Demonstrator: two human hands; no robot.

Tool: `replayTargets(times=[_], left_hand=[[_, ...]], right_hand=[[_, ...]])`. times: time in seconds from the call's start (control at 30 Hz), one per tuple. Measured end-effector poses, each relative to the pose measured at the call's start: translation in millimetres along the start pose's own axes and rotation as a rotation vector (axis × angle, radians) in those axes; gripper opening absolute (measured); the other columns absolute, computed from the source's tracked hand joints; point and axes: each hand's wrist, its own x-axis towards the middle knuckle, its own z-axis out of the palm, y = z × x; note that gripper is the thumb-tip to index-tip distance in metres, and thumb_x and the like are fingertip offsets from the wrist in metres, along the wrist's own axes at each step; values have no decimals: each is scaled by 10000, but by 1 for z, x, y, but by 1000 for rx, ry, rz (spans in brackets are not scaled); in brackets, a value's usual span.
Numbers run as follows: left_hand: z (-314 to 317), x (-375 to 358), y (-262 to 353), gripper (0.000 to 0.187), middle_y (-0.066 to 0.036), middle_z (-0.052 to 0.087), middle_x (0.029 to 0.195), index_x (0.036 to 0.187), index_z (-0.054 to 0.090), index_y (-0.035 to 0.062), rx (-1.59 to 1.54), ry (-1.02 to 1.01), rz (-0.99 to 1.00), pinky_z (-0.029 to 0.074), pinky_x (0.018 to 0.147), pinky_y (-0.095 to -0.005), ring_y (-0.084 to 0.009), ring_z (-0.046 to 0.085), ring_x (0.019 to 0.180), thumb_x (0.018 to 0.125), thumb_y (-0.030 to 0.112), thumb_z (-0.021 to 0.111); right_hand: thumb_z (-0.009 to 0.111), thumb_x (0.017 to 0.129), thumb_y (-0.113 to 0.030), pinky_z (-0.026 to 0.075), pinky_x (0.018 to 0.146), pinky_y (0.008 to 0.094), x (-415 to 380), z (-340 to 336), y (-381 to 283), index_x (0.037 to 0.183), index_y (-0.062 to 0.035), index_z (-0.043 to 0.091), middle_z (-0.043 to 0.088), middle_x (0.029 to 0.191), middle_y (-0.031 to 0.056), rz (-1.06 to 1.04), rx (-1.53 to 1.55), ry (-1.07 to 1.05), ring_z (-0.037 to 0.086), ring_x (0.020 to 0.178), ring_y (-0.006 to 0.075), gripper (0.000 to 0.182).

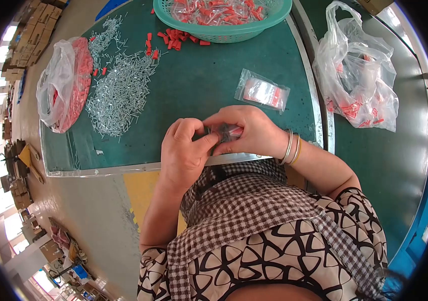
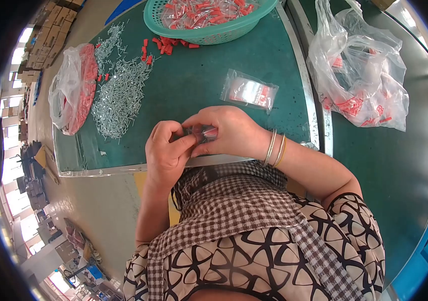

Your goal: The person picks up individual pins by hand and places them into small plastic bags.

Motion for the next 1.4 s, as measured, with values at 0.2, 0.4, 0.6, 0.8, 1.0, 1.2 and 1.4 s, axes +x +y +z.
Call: replayTargets(times=[0.2,0.4,0.6,0.8,1.0,1.2,1.4], left_hand=[[-1,-2,0,258,-27,504,778,847,696,116,-89,-7,-85,466,585,-340,-215,546,690,618,12,756],[-1,0,-3,270,-60,559,800,884,668,77,-87,-32,-23,471,616,-373,-256,565,711,630,-5,709],[-10,9,-1,246,-100,600,812,876,653,53,-67,-126,-20,483,635,-392,-304,590,729,643,-25,664],[-22,18,-23,165,-121,658,831,928,673,43,-150,57,-286,491,625,-327,-273,625,695,779,-24,650],[-16,28,-119,228,-153,593,960,992,643,11,580,96,-474,489,735,-430,-325,602,860,817,150,690],[-11,43,-123,141,-143,597,878,910,653,24,563,-22,-412,495,713,-444,-340,615,812,797,104,677],[-17,38,-137,110,-106,665,828,914,676,29,295,144,-471,492,624,-325,-228,625,683,817,80,666]], right_hand=[[843,661,-145,511,696,301,0,3,7,991,-48,688,665,889,53,-62,-36,44,633,804,195,377],[821,692,-146,505,690,299,-2,8,12,988,-53,686,663,885,60,-16,36,89,637,804,183,338],[797,738,-200,536,733,309,0,-1,6,1006,-62,682,662,907,81,18,21,51,658,836,199,322],[806,737,-115,504,733,257,-1,0,17,1023,-39,678,687,892,50,71,282,131,646,833,119,323],[797,744,-120,488,717,237,2,1,10,1026,-46,679,697,879,40,85,231,94,640,805,101,315],[790,753,-135,496,732,244,0,0,14,1044,-49,673,695,885,44,67,225,115,643,809,109,325],[792,748,-152,503,740,250,1,-2,12,1021,-52,681,691,879,56,93,230,127,646,815,113,310]])
